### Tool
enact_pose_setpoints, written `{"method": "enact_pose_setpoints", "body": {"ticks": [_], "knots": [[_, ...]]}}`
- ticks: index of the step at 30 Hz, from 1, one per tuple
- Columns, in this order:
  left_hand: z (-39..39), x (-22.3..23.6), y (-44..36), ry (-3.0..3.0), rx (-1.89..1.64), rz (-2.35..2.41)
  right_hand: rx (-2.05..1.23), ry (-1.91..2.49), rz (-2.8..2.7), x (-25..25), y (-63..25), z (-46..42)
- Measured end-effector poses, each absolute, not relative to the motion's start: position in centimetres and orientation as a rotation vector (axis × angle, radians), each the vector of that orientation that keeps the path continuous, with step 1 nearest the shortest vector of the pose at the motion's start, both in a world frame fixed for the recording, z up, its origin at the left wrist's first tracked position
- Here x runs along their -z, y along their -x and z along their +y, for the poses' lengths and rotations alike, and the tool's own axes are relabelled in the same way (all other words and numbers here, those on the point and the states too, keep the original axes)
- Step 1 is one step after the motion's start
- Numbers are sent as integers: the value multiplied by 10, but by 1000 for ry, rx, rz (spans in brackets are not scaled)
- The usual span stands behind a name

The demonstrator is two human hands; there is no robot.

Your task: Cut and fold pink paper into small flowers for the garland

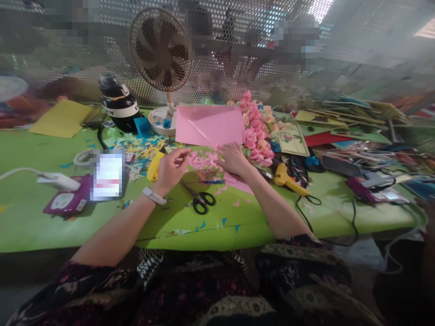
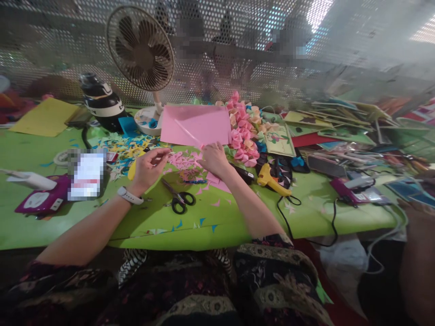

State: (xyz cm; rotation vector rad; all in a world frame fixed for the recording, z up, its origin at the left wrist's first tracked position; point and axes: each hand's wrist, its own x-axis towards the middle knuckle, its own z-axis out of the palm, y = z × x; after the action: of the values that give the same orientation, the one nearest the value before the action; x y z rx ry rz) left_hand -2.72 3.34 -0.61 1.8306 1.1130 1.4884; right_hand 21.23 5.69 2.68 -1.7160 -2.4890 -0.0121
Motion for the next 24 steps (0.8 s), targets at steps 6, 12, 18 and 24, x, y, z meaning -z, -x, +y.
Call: {"method": "enact_pose_setpoints", "body": {"ticks": [6,12,18,24], "knots": [[39,13,28,-1751,-1491,1067,175,1253,-2534,-36,-213,43],[44,13,31,-1699,-1515,1055,349,1011,-2614,-43,-199,28],[42,7,30,-1722,-1506,1046,363,923,-2643,-46,-193,19],[38,6,28,-1725,-1484,1004,415,921,-2643,-43,-189,18]]}}
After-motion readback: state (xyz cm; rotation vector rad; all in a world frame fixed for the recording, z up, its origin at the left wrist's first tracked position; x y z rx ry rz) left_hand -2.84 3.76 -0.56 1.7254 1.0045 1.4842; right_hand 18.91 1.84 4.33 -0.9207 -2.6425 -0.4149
